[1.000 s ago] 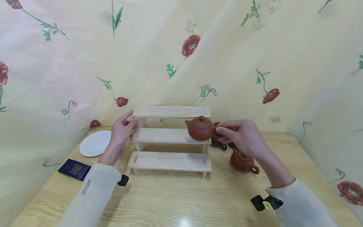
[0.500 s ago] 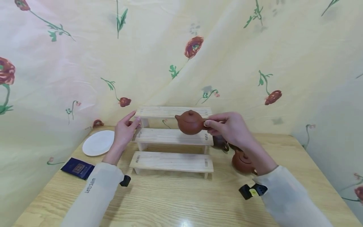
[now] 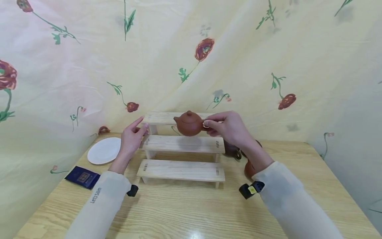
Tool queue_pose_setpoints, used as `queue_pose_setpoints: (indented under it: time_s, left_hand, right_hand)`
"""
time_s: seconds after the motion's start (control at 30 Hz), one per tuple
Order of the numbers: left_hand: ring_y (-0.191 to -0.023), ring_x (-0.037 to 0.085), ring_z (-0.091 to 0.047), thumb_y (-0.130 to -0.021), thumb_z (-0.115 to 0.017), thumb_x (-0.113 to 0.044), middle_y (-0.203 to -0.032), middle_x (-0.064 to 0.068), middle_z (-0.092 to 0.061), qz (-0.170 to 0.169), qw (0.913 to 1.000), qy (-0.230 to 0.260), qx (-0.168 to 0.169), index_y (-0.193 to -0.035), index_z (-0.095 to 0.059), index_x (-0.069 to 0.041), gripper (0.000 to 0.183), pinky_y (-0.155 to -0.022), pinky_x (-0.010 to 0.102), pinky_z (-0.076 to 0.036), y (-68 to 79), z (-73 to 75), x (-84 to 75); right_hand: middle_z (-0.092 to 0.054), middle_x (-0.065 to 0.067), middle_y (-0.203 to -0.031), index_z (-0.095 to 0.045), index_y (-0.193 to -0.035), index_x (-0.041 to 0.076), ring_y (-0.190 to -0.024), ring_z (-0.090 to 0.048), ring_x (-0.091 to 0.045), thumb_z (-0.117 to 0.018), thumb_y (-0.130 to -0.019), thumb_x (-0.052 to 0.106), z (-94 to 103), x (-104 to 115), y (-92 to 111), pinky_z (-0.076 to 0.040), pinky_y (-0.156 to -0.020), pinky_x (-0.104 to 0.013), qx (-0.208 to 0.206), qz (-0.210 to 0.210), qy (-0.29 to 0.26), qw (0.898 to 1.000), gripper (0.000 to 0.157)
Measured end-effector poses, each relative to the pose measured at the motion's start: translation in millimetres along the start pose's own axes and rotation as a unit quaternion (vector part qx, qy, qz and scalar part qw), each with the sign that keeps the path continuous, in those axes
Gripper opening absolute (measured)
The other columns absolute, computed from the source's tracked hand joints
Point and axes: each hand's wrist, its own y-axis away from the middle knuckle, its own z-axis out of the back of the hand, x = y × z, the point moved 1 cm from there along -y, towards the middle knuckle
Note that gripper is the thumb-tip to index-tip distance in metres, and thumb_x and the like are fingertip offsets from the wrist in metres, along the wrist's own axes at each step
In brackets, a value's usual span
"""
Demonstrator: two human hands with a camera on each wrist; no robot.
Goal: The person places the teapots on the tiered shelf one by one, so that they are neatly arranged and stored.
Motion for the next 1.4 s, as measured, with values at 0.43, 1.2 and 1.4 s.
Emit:
queue_pose_setpoints:
  time_s: [0.43,1.2,1.4]
  left_hand:
    - [-0.068,0.006,-0.056,-0.102,-0.072,-0.032,-0.089,0.017,-0.075,0.000,0.9999,0.013,-0.001,-0.146,-0.066,-0.021,0.046,-0.057,0.021,-0.042,-0.7,1.1,0.8]
    - [-0.065,0.008,-0.058,-0.102,-0.072,-0.034,-0.085,0.011,-0.077,0.016,0.9998,0.003,0.009,-0.147,-0.065,-0.023,0.047,-0.054,0.022,-0.040,-2.2,-0.3,-0.1]
    - [-0.065,0.007,-0.058,-0.102,-0.072,-0.036,-0.087,0.013,-0.078,0.017,0.9998,0.003,0.010,-0.147,-0.065,-0.024,0.047,-0.053,0.022,-0.039,-2.5,1.3,-0.8]
  right_hand:
    - [-0.079,-0.023,-0.107,-0.077,-0.119,-0.004,-0.080,-0.079,-0.015,-0.072,-0.102,0.017,-15.7,7,-34,-0.064,-0.075,-0.029,-0.002,0.006,-0.033,0.999,0.027]
    - [-0.077,-0.026,-0.113,-0.077,-0.120,-0.003,-0.086,-0.080,-0.025,-0.072,-0.102,0.016,-36.5,20,-70,-0.064,-0.078,-0.032,0.008,0.019,-0.065,0.998,0.027]
    - [-0.078,-0.023,-0.113,-0.078,-0.121,0.000,-0.087,-0.079,-0.023,-0.072,-0.102,0.019,-44.3,27,-82,-0.064,-0.078,-0.031,0.018,0.016,-0.054,0.998,0.027]
